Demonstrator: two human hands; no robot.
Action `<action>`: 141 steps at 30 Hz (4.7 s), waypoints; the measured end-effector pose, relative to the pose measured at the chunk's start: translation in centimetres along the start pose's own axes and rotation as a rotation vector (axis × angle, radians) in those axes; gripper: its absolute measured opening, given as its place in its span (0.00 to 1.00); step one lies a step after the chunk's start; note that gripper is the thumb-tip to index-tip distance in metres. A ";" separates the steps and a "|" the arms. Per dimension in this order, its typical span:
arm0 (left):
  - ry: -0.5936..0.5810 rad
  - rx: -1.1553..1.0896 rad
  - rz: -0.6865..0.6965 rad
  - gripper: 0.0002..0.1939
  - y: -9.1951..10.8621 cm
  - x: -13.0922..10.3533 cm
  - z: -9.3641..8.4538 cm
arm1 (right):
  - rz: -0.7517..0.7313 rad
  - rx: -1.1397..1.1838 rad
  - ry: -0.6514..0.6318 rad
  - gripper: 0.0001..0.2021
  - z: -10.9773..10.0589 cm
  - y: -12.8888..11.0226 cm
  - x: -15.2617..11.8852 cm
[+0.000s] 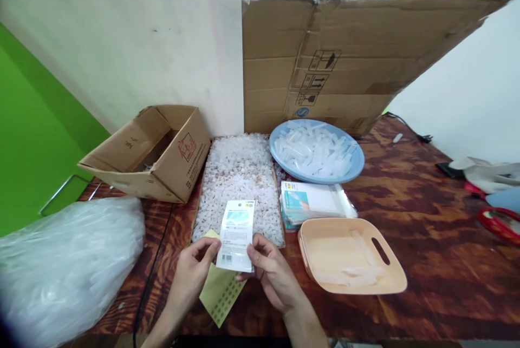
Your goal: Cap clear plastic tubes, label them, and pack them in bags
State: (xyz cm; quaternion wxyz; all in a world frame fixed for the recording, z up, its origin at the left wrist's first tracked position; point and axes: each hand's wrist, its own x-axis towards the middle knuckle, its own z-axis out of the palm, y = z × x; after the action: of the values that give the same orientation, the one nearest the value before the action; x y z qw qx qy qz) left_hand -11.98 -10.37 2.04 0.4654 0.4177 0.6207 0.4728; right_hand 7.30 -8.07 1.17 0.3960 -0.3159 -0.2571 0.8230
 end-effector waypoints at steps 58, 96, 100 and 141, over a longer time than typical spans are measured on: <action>-0.546 0.485 0.214 0.03 2.2 2.6 -1.4 | -0.191 -0.158 -0.020 0.18 -1.8 2.5 2.3; -0.142 0.190 0.357 0.06 0.3 1.2 -0.6 | -0.288 -0.060 0.166 0.13 -2.3 0.6 1.7; -0.124 0.292 0.522 0.06 0.2 1.2 -0.4 | -0.273 -0.062 0.153 0.13 -2.5 0.6 1.5; -0.300 0.669 0.943 0.08 1.1 4.9 -3.4 | -0.274 -0.072 0.372 0.16 0.5 1.2 4.9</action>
State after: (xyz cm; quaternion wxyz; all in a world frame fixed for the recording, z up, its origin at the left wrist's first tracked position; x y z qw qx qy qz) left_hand -16.30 -6.14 2.64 0.1310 0.8343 0.4112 0.3430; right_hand 3.96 -4.84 -0.79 0.5330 -0.4381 -0.2497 0.6794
